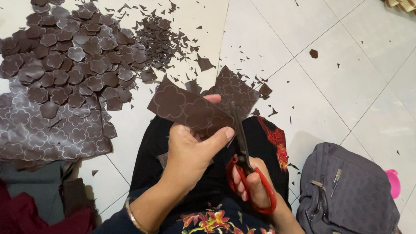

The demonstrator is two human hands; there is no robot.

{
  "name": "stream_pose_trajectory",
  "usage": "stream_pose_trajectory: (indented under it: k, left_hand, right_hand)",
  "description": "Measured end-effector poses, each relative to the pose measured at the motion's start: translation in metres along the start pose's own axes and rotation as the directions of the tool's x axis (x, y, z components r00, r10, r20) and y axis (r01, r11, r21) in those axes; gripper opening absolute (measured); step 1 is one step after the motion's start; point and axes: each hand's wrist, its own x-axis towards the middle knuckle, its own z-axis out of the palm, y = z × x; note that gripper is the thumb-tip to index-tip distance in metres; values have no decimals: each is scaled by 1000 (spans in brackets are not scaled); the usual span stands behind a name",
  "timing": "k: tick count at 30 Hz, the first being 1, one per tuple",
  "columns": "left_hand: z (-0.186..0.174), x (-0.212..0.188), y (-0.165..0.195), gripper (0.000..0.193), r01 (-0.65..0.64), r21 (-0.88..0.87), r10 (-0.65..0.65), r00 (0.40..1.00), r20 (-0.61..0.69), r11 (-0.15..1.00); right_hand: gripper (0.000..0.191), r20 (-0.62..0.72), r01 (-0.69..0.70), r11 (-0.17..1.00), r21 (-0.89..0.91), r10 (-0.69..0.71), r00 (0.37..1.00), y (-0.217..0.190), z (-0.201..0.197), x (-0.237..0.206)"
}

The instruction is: The person sits on the floor and uses red-handled scissors to cut a dark brown patterned sheet into small flower-shaped pieces. The cut pieces accumulate on the floor to the left while the person continues cutting from a larger sheet held in their lap.

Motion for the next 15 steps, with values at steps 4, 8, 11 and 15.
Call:
stream_pose_trajectory:
  k: [4,8,11,15]
  left_hand:
    - [-4,4,-12,58,-32,44,30,999,39,999]
    - [-21,6,-28,74,49,468,-144,975,171,882]
    - [-26,6,-41,92,-210,549,2,935,355,809]
    - [-22,8,-28,103,-262,853,-73,942,328,451]
  right_hand:
    - [84,-49,113,983,144,-107,993,2,6,6]
    - [57,-26,278,946,169,-278,960,5,2,28]
    - [42,-201,48,971,234,0,980,17,2,41]
    - [34,-141,80,909,410,-23,990,54,7,64]
